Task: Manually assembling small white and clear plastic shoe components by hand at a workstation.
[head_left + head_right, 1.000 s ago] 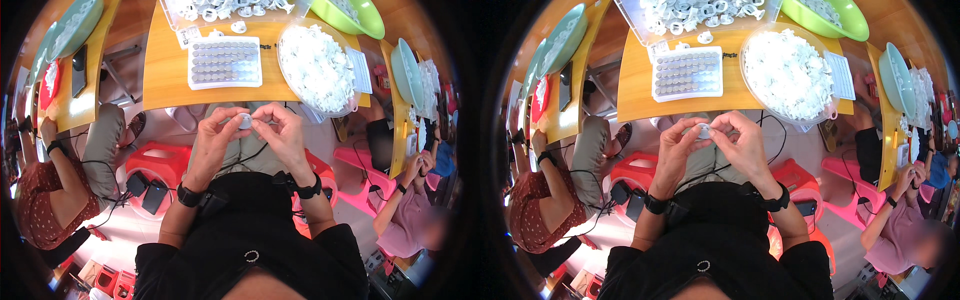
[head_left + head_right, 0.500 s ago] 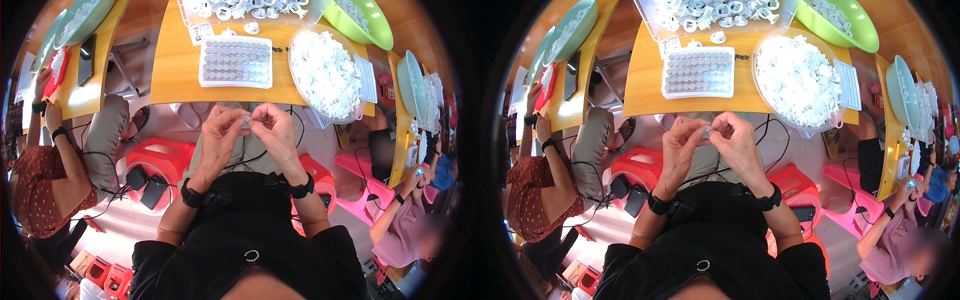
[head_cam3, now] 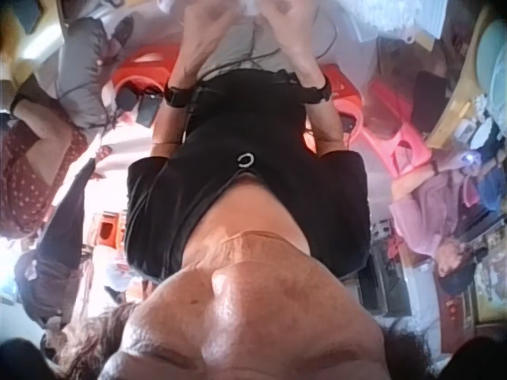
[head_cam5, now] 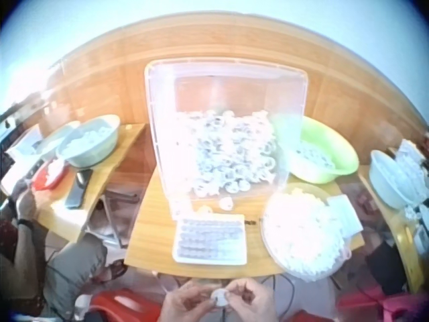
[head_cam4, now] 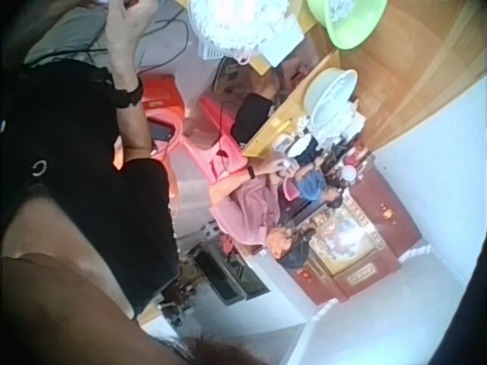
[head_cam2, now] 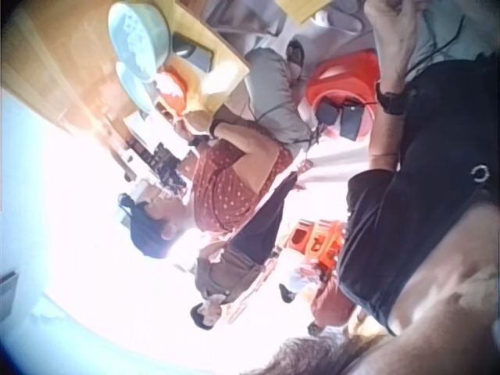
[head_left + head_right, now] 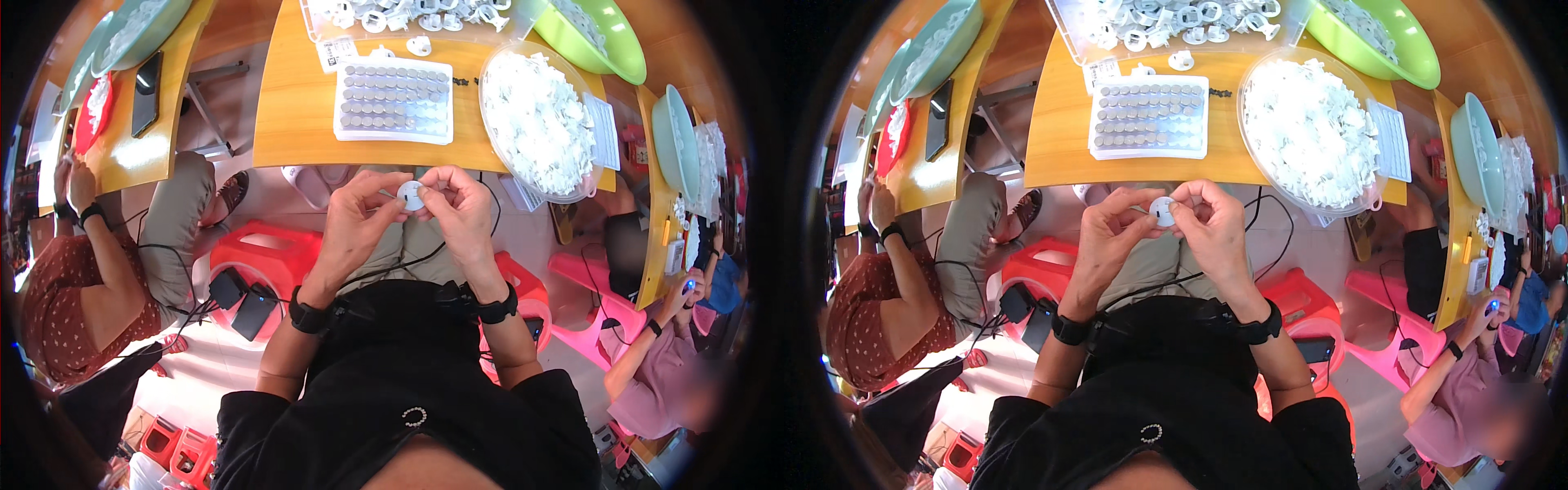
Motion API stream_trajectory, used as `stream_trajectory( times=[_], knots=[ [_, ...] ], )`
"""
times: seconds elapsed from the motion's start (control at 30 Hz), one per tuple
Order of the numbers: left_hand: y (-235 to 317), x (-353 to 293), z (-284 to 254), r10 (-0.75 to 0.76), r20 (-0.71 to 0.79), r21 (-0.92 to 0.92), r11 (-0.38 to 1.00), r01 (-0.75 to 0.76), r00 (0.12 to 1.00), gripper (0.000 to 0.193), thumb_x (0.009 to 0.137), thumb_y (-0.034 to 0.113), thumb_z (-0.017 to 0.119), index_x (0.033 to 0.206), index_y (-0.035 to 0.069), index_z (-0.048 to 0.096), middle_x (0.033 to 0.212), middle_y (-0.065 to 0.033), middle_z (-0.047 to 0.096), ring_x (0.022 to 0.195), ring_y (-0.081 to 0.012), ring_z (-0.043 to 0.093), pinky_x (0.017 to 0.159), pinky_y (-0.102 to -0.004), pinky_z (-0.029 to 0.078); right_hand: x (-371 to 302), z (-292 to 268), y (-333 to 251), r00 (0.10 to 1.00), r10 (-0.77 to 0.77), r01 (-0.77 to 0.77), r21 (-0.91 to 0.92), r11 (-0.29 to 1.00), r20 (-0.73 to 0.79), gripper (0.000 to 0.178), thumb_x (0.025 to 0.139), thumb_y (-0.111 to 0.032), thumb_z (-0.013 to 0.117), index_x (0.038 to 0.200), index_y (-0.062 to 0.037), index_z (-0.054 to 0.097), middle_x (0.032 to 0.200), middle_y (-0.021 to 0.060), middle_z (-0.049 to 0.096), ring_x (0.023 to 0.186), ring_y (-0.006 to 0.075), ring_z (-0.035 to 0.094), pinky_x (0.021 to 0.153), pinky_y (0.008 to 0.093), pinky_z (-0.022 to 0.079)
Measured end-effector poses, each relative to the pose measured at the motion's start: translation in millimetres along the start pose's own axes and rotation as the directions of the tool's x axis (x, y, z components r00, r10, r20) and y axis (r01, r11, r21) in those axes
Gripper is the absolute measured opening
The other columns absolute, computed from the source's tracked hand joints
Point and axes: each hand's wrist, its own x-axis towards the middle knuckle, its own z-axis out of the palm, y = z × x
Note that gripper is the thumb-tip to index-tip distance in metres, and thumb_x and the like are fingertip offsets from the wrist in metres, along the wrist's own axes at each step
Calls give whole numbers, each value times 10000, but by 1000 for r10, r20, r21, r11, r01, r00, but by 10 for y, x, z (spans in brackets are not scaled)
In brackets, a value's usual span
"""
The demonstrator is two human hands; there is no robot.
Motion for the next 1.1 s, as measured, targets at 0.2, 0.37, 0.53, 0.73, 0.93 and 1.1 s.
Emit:
stream_trajectory(
  times=[0.2,0.37,0.53,0.73,0.93,1.1],
  knots=[
    [4,6,-19,-35,20,-26,999,36,999,253,795,-42,591,1048,-44,595,921,-59,575,807,-127,620,705,-237,536,-63,9,-6,1000,-4,6,-64,998,29,130,814,17,585,944,27,597,788,12,548,671,59,568,590,187,481],
    [-27,-37,12,-92,-50,-209,975,80,994,236,777,-56,601,1012,-73,591,919,-57,592,802,-123,618,699,-230,535,-93,48,49,992,-119,121,-59,991,35,215,786,52,609,999,25,610,853,15,494,708,65,562,602,194,495],
    [52,-61,47,130,-60,338,936,-103,990,291,748,-66,593,1034,-11,602,833,-55,591,738,-101,616,649,-228,535,-105,49,-7,997,-73,71,-157,985,-6,230,754,76,611,977,26,635,785,10,494,659,59,533,559,178,462],
    [22,-29,22,359,95,599,724,-341,928,299,681,-81,609,971,-15,583,768,-94,569,669,-163,625,597,-257,526,-94,5,21,996,-91,89,-283,955,6,225,725,60,623,945,24,651,725,21,510,605,65,509,535,183,433],
    [-22,-49,-17,376,166,672,633,-383,912,318,663,-84,613,967,-5,567,761,-105,564,660,-185,621,569,-281,519,-108,-22,62,999,-17,24,-270,963,31,207,722,43,627,926,24,656,715,30,527,583,75,535,532,192,443],
    [-82,-48,-41,386,151,665,641,-382,910,316,668,-80,610,970,3,574,769,-91,565,660,-167,617,579,-272,530,-129,2,35,999,25,-17,-222,975,33,201,730,51,625,926,19,654,710,25,528,589,72,545,537,181,447]
  ],
)
